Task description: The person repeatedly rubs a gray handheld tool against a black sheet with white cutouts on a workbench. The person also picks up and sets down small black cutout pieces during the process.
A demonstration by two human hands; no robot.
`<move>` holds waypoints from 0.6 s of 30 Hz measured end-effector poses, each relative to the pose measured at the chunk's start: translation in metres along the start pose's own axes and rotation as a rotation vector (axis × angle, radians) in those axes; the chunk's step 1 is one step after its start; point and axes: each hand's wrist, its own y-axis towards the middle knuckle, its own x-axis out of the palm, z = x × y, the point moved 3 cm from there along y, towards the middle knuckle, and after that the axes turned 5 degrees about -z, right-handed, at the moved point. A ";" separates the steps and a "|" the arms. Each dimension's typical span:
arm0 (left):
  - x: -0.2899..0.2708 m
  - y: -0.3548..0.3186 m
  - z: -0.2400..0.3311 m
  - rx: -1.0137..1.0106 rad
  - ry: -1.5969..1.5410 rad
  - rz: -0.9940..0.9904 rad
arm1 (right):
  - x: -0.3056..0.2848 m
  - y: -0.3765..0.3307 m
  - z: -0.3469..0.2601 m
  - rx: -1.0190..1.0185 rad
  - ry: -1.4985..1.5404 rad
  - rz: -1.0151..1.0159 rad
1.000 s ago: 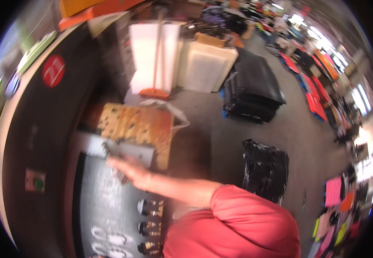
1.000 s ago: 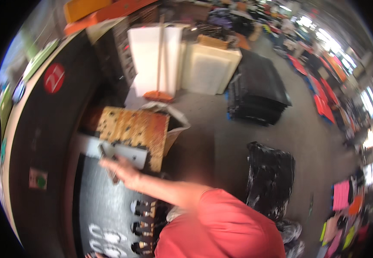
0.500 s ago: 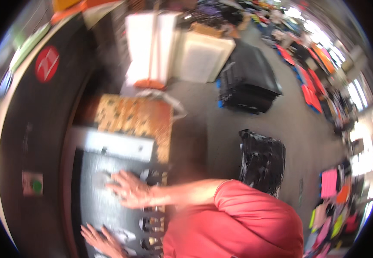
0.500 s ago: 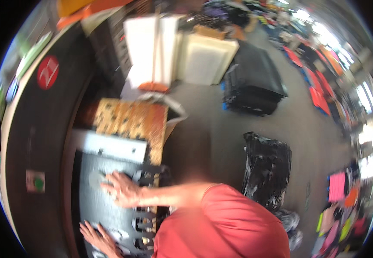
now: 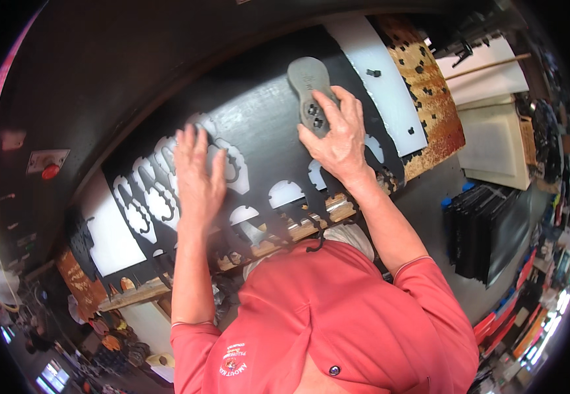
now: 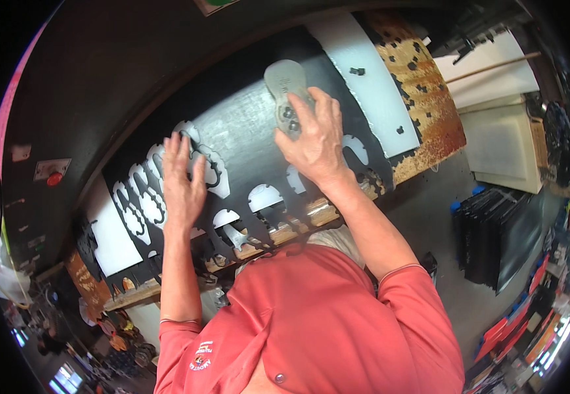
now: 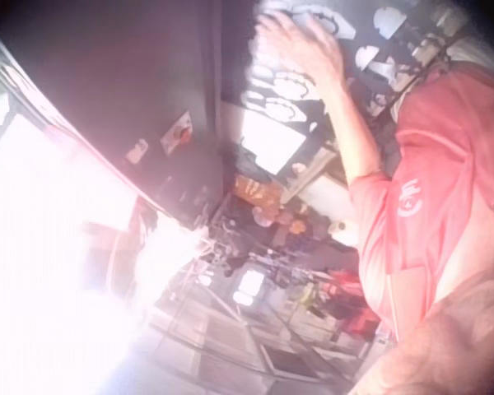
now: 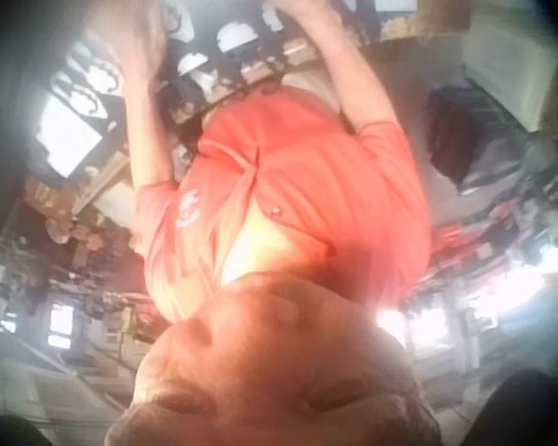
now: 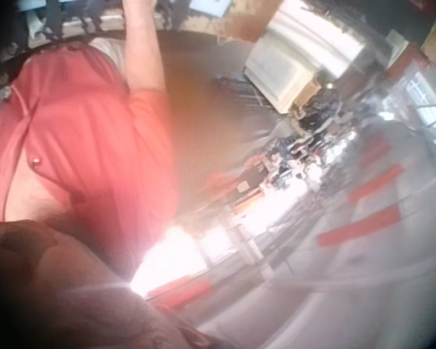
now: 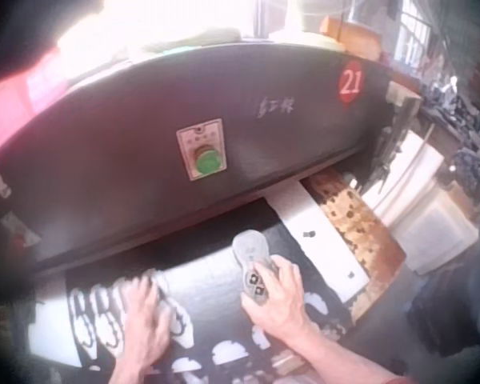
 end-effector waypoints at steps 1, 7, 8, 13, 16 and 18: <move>0.002 -0.006 0.003 0.000 0.088 -0.043 | -0.001 -0.001 0.000 0.002 -0.001 -0.005; 0.008 -0.011 0.004 0.025 0.118 0.022 | -0.001 -0.003 -0.019 -0.031 0.056 -0.058; 0.008 -0.011 0.004 0.017 0.111 0.012 | 0.001 -0.005 -0.028 -0.075 0.079 -0.073; 0.005 -0.011 0.005 0.019 0.076 0.018 | 0.032 -0.005 -0.066 -0.155 0.218 -0.082; 0.005 -0.011 0.005 0.014 0.057 0.024 | 0.047 -0.002 -0.072 -0.173 0.189 -0.110; 0.006 -0.011 0.005 0.017 0.050 0.037 | 0.051 0.001 -0.074 -0.179 0.164 -0.103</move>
